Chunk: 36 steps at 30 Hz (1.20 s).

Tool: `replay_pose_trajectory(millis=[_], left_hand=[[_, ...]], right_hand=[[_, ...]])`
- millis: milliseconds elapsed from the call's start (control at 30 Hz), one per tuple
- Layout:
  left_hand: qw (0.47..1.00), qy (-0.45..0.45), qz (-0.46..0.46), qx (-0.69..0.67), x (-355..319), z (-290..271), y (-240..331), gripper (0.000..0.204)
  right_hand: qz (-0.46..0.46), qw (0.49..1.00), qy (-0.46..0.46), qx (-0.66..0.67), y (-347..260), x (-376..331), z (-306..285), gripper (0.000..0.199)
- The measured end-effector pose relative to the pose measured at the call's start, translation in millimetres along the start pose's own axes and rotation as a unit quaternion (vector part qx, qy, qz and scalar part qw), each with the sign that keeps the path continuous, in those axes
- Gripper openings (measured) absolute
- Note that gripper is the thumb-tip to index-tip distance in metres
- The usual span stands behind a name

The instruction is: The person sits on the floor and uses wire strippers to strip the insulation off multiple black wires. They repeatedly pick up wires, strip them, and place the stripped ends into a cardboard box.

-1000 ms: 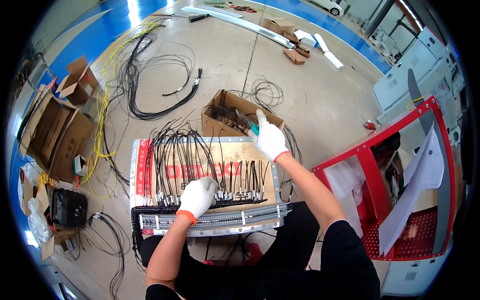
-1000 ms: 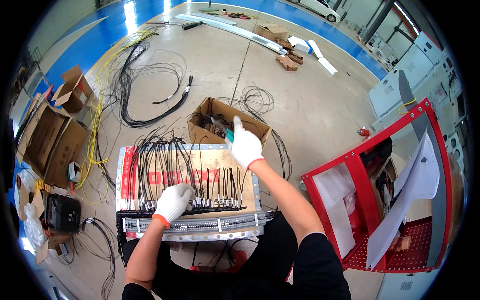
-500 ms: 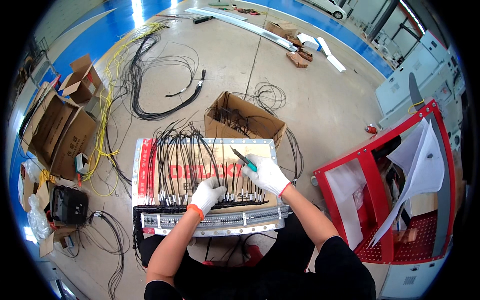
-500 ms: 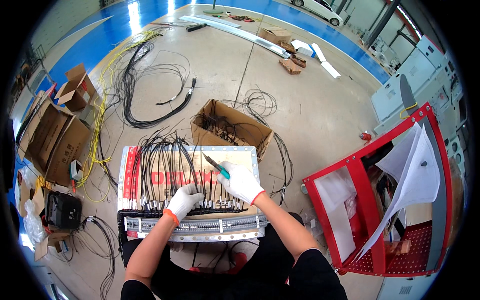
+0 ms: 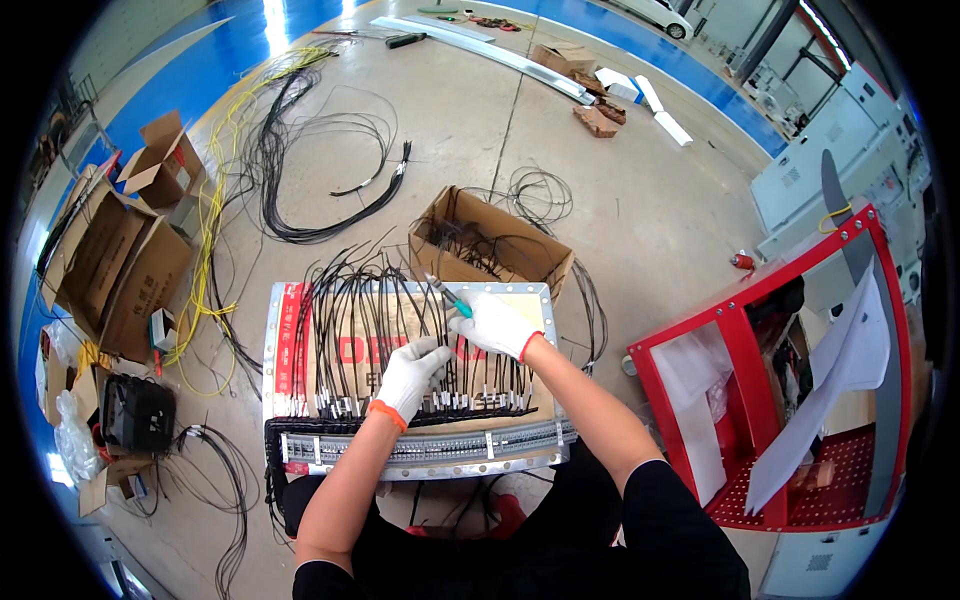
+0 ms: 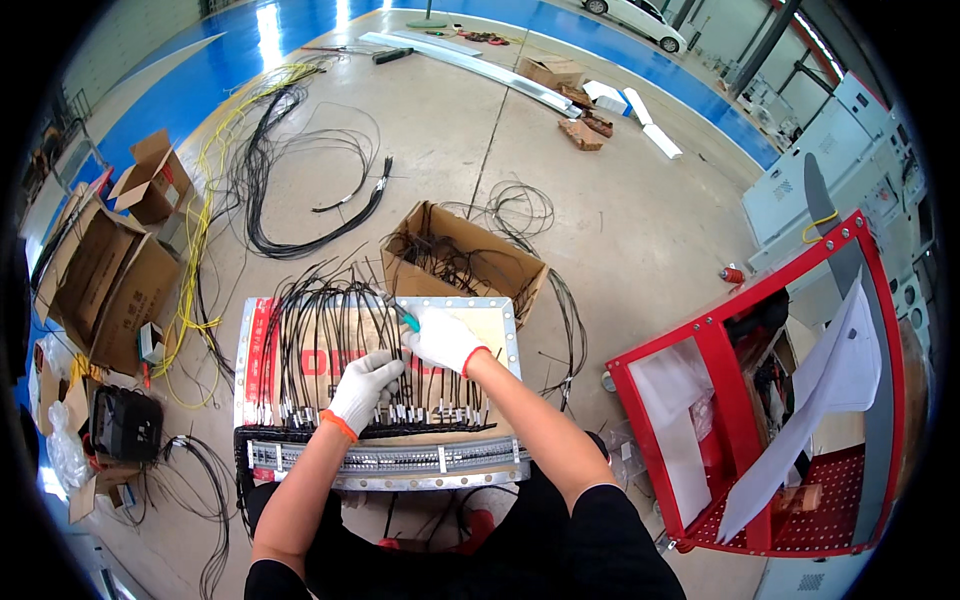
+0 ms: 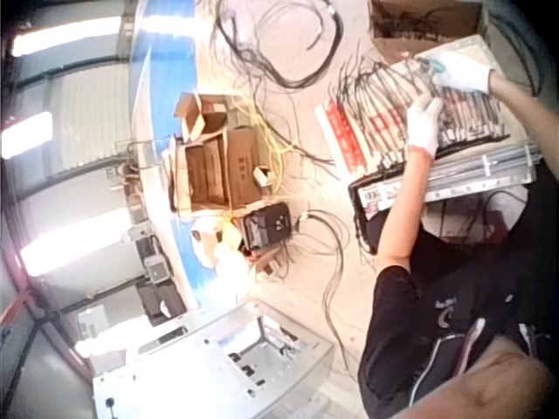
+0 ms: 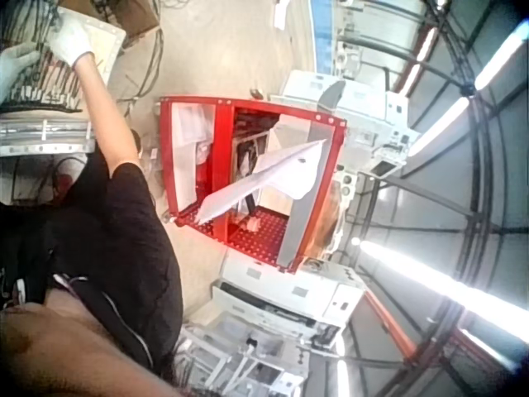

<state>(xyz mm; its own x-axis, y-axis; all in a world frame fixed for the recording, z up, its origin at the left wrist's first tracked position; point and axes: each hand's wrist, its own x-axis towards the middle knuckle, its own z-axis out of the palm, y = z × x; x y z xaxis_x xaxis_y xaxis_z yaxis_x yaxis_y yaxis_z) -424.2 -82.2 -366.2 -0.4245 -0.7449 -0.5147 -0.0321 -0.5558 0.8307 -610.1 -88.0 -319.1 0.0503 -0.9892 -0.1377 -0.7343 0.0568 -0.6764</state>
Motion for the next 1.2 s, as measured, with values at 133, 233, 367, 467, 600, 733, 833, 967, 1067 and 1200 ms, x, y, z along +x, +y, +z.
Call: replay_pose_trajectory(millis=[133,233,367,467,600,733,833,967,1067,1200], left_hand=[[1.000,0.013,0.012,-0.025,-3.8,5.8,3.6,0.012],[1.000,-0.002,-0.005,-0.026,-2.4,4.4,6.7,0.013],[0.999,-0.025,0.016,-0.011,-3.6,7.7,8.8,0.014],[0.999,-0.021,0.034,-0.022,-2.6,10.3,6.0,0.016],[0.999,0.005,0.024,-0.029,-2.9,10.9,5.5,0.012],[0.999,0.011,0.032,-0.037,-1.9,12.5,4.0,0.017],[0.999,0.017,0.028,-0.034,-2.6,12.6,4.3,0.017],[0.999,0.017,0.024,-0.033,-4.2,12.1,6.2,0.017],[0.999,0.011,0.023,-0.038,-0.5,12.7,5.0,0.013],[0.999,0.008,0.023,-0.045,-0.3,10.7,2.9,0.015]], right_hand=[[-0.010,0.999,0.015,0.051,3.1,-1.1,-10.3,0.035],[-0.046,0.998,0.052,0.002,2.7,-5.9,-21.8,0.029],[-0.052,0.981,0.040,-0.183,9.8,-11.7,-49.2,0.029],[-0.084,0.958,0.003,-0.276,21.8,-14.5,-61.3,0.028],[-0.061,0.938,-0.070,-0.333,3.2,-21.8,-70.7,0.025],[-0.116,0.914,-0.106,-0.375,15.8,-18.2,-68.2,0.025],[-0.081,0.918,-0.167,-0.351,7.7,-13.6,-71.6,0.027],[-0.059,0.905,-0.229,-0.353,-1.1,-5.6,-71.3,0.029],[-0.082,0.906,-0.228,-0.348,7.1,0.2,-67.2,0.030],[-0.096,0.906,-0.233,-0.341,-0.6,3.8,-62.6,0.031]])
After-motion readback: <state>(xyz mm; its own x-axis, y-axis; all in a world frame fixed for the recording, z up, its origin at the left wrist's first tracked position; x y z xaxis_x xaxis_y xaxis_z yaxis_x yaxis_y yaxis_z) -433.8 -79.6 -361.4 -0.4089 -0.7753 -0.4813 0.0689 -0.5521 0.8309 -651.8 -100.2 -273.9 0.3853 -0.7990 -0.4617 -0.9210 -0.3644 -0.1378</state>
